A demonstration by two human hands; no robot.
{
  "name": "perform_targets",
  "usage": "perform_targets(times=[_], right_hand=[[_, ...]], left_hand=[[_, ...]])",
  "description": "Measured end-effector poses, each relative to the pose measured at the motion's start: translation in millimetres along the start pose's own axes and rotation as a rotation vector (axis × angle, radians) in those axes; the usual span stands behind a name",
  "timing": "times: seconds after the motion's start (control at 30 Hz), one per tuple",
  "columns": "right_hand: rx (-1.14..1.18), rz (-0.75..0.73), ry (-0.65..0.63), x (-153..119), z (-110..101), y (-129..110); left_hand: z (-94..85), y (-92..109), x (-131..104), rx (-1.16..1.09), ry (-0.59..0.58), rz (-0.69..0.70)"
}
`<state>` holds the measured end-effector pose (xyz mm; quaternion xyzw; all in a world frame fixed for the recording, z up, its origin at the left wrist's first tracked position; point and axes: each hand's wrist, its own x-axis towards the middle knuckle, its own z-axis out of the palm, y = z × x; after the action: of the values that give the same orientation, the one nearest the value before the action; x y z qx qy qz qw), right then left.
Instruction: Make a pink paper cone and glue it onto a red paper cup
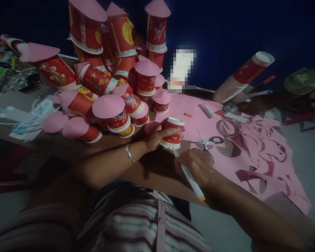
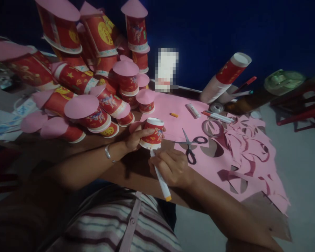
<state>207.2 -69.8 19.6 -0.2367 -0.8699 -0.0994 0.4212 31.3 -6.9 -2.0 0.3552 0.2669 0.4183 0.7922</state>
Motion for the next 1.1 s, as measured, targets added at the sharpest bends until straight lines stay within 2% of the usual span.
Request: perform_targets(times=[0.2,0.43,0.63,0.87,1.1], right_hand=[[0.024,-0.059,0.002,-0.7,-1.7,0.2],[-0.024,-0.073,-0.042,3.4,-8.5,2.1],[-0.051,-0.033,-0.157,1.1,-12.9,-0.5],[-0.036,-0.076,-0.182,6.5,-12.2,1.2],[-0.008,-0.048,0.017,4.9,-3.1,1.0]], left_hand=[[0.4,0.9,0.1,-0.008,0.008,-0.018],[3.1,1.9,0.5,-0.062,0.094,0.045],[3.2,0.1,3.6,-0.126,0.078,0.072],[2.6,-0.1,0.8,-0.04,0.029,0.041],[1.7,2.8,0.3,0.014,0.05,-0.004]])
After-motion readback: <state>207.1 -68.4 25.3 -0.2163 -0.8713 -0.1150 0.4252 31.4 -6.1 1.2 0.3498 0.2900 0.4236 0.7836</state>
